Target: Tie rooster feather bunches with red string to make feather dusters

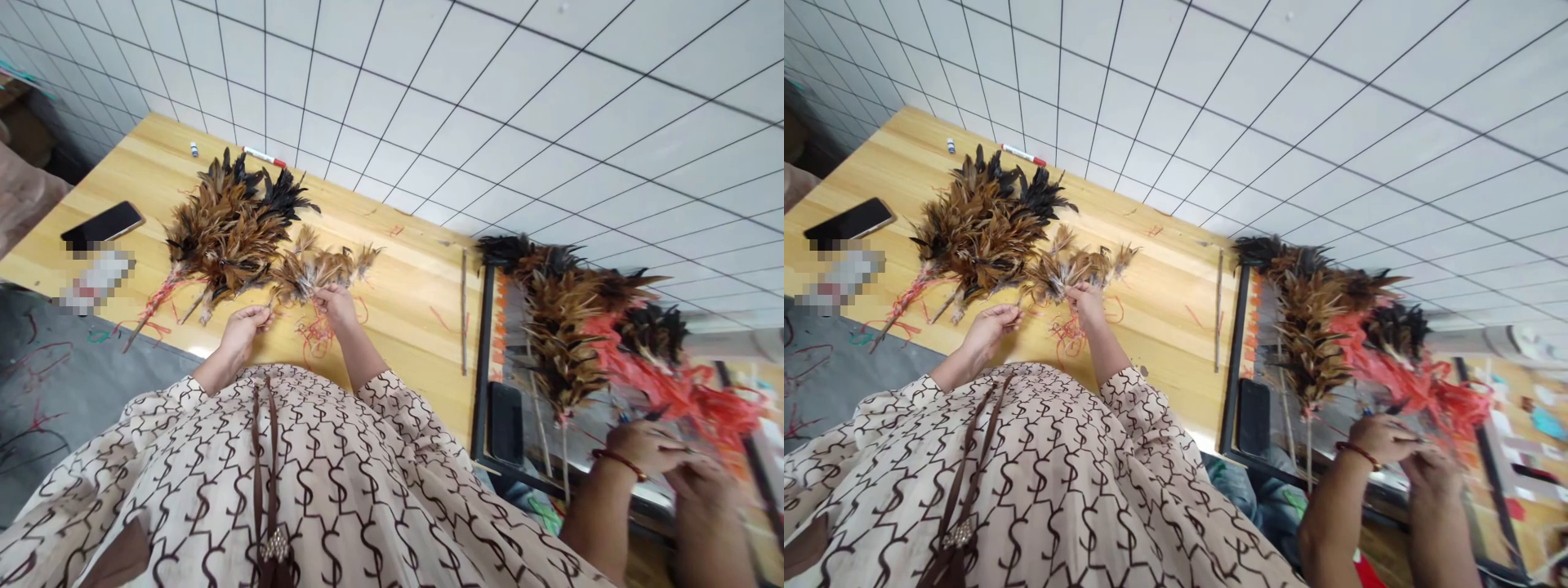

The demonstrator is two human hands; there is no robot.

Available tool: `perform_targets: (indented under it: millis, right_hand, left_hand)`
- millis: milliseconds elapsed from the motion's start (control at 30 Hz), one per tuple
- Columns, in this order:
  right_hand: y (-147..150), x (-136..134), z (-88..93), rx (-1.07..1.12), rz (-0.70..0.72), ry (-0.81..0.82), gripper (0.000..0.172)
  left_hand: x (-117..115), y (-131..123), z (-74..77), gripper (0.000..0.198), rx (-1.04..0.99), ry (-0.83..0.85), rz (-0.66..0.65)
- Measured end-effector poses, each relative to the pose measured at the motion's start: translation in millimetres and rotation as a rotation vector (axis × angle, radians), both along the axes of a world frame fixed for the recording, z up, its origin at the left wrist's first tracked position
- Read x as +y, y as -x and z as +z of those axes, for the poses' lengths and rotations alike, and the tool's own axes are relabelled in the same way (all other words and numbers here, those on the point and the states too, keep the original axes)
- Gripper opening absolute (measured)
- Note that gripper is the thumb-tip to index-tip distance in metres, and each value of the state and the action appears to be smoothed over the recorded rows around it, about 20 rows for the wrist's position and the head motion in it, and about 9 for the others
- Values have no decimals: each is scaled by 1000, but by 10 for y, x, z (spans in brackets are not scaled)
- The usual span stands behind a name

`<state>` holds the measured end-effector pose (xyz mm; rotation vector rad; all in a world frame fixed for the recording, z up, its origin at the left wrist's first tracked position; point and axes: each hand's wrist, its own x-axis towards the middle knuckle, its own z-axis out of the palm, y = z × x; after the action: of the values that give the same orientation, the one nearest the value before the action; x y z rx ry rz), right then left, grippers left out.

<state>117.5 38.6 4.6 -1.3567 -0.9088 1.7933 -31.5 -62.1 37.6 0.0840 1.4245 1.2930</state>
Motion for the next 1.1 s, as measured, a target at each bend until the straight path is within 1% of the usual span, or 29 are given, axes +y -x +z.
perform_targets:
  millis: [167,267,333,533,667,800,933,1000,1100]
  right_hand:
    - [33,-92,90,161,-14,64,34]
    - [81,-176,131,188,-11,69,34]
    - [123,-245,139,189,20,53,34]
    - [251,-450,124,117,121,-32,36]
    - [300,-512,139,60,175,-97,35]
    - [325,-531,138,-7,162,-142,34]
    - [342,-554,124,-61,175,-192,28]
    - [352,-570,125,-84,182,-194,26]
    - [362,-593,137,-73,167,-166,28]
  left_hand:
    - [47,-33,19,17,-19,-2,12]
    - [83,-71,15,14,-26,-13,6]
    - [106,-98,1,13,-23,-19,1]
    - [129,-137,-54,15,4,-39,-19]
    - [108,-142,-37,14,1,-50,-6]
    - [77,-156,-5,15,32,-79,-8]
    - [60,-157,-2,17,75,-103,-15]
    - [57,-153,-10,17,87,-92,2]
    - [55,-148,-26,18,105,-93,2]
